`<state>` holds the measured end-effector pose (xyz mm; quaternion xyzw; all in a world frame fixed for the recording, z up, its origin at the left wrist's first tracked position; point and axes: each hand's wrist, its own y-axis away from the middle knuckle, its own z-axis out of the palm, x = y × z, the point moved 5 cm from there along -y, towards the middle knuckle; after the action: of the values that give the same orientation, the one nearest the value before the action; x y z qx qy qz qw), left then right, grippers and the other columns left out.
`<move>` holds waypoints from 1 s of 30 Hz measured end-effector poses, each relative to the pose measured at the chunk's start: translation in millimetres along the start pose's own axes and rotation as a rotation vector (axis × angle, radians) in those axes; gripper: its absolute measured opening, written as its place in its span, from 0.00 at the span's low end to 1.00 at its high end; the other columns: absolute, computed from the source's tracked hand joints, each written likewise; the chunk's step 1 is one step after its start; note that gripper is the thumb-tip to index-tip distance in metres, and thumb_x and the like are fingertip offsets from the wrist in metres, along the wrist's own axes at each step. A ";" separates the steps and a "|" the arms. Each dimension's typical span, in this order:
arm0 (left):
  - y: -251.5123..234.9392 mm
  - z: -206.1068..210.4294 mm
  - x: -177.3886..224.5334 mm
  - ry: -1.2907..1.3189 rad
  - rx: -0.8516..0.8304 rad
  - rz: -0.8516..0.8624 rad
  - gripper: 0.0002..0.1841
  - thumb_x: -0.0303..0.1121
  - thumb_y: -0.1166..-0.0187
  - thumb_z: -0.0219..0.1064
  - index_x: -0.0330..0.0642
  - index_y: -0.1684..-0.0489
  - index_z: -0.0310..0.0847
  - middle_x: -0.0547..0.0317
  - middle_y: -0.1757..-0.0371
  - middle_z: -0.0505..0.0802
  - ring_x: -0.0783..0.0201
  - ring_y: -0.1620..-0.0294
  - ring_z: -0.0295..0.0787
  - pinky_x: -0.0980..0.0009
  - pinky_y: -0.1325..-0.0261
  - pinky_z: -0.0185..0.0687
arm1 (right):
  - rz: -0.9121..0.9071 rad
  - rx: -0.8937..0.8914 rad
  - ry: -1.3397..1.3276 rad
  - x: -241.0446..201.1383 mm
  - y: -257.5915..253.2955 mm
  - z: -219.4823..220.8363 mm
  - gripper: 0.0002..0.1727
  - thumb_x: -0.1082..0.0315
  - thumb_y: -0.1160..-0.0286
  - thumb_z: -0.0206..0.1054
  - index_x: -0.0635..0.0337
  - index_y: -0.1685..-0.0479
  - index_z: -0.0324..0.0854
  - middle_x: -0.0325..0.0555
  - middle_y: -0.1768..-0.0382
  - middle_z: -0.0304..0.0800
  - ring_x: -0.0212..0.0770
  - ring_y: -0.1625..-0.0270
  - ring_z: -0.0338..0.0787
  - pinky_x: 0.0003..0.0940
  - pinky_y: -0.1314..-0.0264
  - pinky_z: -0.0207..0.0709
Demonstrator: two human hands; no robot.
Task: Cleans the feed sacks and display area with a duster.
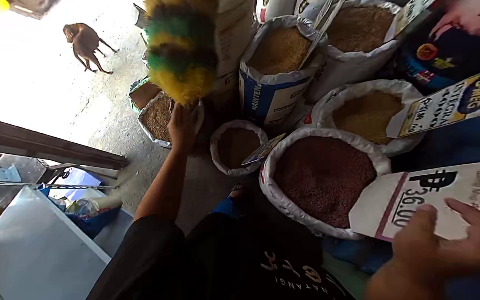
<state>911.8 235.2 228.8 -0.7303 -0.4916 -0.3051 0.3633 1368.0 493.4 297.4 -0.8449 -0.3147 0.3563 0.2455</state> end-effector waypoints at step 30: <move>-51.3 -94.2 -297.7 0.146 -0.883 -0.379 0.22 0.41 0.04 0.47 0.35 0.28 0.79 0.36 0.49 0.91 0.43 0.46 0.89 0.43 0.35 0.79 | 0.724 -0.639 -0.571 -413.3 11.9 481.5 0.38 0.41 0.06 0.40 0.55 0.05 0.49 0.55 0.08 0.54 0.51 0.07 0.58 0.59 0.10 0.55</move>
<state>756.9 22.2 53.5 -0.6890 -0.4127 -0.5957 -0.0095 781.5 285.0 173.4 -0.8013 -0.1511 0.5194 -0.2557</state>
